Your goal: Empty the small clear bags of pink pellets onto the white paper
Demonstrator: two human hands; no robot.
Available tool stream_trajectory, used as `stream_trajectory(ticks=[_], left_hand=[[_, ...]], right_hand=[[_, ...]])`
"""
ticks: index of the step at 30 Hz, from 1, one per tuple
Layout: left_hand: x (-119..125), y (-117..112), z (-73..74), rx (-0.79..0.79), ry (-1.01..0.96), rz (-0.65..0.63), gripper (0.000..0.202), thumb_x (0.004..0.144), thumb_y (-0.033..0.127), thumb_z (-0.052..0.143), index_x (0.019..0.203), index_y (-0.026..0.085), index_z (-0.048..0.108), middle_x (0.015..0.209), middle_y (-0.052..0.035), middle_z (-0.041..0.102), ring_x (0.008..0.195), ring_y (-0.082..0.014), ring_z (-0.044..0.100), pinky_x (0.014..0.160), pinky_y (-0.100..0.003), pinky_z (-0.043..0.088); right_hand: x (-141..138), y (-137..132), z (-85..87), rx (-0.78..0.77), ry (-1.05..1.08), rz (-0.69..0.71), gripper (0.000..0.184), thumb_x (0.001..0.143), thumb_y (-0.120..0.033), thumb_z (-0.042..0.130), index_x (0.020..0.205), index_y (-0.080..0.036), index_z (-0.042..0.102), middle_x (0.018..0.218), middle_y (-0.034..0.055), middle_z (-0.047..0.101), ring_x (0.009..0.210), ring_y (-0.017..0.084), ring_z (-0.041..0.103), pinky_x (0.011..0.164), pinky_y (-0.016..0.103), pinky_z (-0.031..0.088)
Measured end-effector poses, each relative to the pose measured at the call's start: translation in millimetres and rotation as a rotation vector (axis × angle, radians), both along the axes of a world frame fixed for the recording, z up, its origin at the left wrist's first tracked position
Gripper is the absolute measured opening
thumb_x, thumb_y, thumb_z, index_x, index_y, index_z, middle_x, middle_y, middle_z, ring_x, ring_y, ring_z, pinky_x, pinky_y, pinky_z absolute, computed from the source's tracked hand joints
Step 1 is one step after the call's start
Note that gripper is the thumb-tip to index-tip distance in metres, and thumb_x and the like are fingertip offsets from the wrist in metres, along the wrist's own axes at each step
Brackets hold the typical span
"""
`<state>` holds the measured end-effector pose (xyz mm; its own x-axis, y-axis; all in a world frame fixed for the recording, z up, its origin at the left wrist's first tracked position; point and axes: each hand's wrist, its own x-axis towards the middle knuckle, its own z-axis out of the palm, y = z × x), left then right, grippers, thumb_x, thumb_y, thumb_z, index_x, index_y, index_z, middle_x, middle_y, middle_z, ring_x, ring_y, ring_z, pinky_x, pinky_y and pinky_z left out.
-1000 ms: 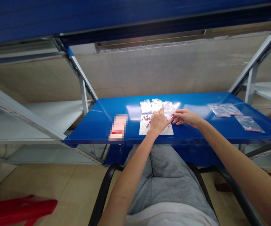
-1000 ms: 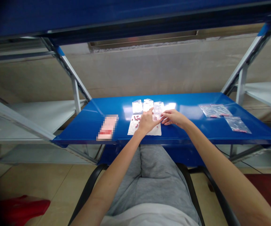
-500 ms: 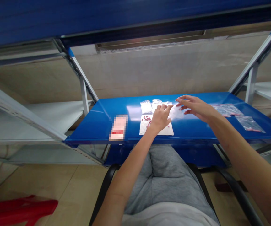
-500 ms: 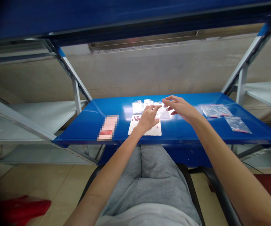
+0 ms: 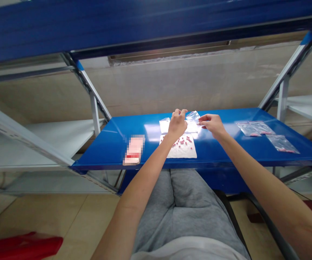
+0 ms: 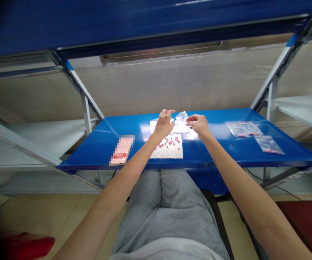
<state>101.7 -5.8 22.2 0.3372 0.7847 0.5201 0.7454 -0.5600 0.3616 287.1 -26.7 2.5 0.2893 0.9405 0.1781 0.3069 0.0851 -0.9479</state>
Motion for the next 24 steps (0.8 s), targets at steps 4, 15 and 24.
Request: stream_trajectory(ticks=[4, 15, 24], left_hand=[[-4, -1, -13.3, -0.048, -0.028, 0.004, 0.042, 0.088, 0.006, 0.054, 0.128, 0.017, 0.062, 0.118, -0.0131, 0.058, 0.112, -0.0249, 0.059, 0.103, -0.037, 0.049], [-16, -19, -19.8, -0.105, -0.162, 0.012, 0.031, 0.09, 0.01, 0.057, 0.118, 0.019, 0.065, 0.114, -0.0106, 0.06, 0.105, -0.0218, 0.064, 0.1, -0.036, 0.05], [-24, -42, -19.2, -0.128, -0.224, 0.061, 0.025, 0.091, 0.011, 0.058, 0.113, 0.021, 0.065, 0.111, -0.0091, 0.061, 0.098, -0.0209, 0.065, 0.097, -0.035, 0.051]], right_hand=[[-9, 18, -16.3, -0.047, -0.103, -0.064, 0.026, 0.066, -0.022, 0.071, 0.091, -0.014, 0.073, 0.095, 0.0093, 0.077, 0.084, 0.02, 0.071, 0.075, 0.03, 0.057], [-9, 19, -29.6, -0.071, -0.643, -0.033, 0.023, 0.08, -0.023, 0.062, 0.094, -0.017, 0.08, 0.096, 0.0089, 0.079, 0.091, 0.022, 0.072, 0.083, 0.028, 0.051], [-3, 14, -27.9, -0.113, -0.667, 0.022, 0.022, 0.085, -0.02, 0.061, 0.097, -0.015, 0.079, 0.101, 0.0093, 0.079, 0.093, 0.021, 0.072, 0.082, 0.026, 0.05]])
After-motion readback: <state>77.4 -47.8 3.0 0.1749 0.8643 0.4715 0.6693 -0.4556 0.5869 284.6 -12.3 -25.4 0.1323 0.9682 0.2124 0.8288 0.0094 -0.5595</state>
